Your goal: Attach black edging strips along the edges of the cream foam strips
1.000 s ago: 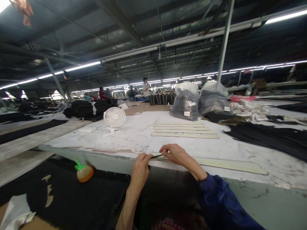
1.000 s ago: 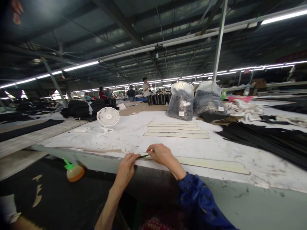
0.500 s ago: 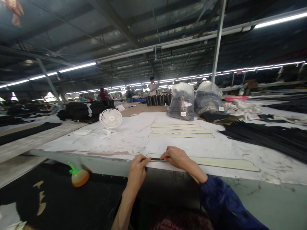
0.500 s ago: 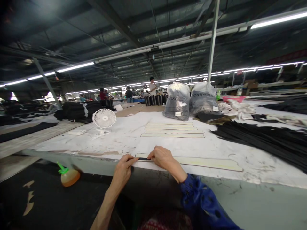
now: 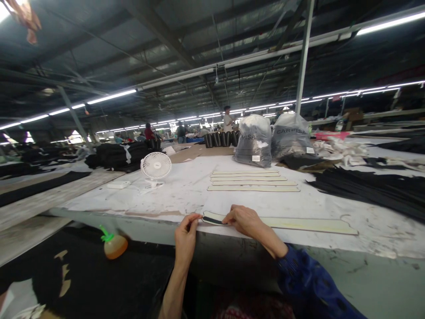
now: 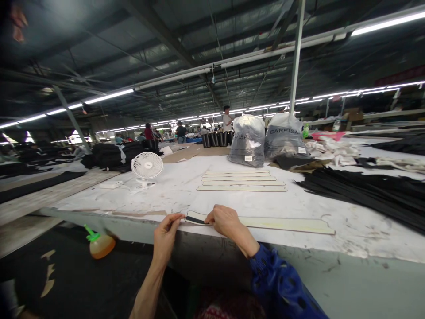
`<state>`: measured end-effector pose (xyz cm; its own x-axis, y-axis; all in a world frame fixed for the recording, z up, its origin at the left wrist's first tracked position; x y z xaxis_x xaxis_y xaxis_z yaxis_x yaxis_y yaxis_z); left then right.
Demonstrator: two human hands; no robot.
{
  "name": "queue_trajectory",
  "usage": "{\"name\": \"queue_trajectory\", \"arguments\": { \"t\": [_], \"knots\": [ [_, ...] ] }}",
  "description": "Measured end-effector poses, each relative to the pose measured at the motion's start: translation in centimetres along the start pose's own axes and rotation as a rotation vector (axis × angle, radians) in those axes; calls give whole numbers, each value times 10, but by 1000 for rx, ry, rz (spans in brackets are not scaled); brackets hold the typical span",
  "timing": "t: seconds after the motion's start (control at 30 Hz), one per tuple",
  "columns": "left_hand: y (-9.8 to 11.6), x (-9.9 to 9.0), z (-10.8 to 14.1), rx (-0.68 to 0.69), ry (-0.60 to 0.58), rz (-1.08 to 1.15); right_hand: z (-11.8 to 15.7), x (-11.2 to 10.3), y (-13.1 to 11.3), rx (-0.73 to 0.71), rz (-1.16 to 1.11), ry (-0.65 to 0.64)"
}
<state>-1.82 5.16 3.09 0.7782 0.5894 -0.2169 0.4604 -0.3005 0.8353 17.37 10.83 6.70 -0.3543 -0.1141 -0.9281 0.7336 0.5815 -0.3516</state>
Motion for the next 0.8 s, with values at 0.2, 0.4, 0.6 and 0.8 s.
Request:
{"name": "queue_trajectory", "arguments": {
  "t": [0.2,0.4,0.6,0.8],
  "knots": [
    [22,-8,-6,208,-6,-162,1,-1,-2,-1,-10,-10],
    [30,19,-4,386,-252,-407,2,-2,-3,7,4,-8],
    [33,22,-1,453,-231,-509,2,-2,-2,5,8,-8],
    [36,23,3,480,-224,-531,2,-1,-1,7,5,-2]
  ]
}}
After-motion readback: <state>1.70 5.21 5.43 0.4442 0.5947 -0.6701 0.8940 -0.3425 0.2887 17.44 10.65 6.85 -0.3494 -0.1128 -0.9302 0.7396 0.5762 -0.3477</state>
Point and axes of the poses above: each hand's wrist, its own z-axis away from the middle knuckle, its own x-axis out of the palm, y = z × x, the point moved 9 cm from there along -z, towards the middle knuckle, and after that the axes turned 5 degrees about -z, right-handed, at the moved point
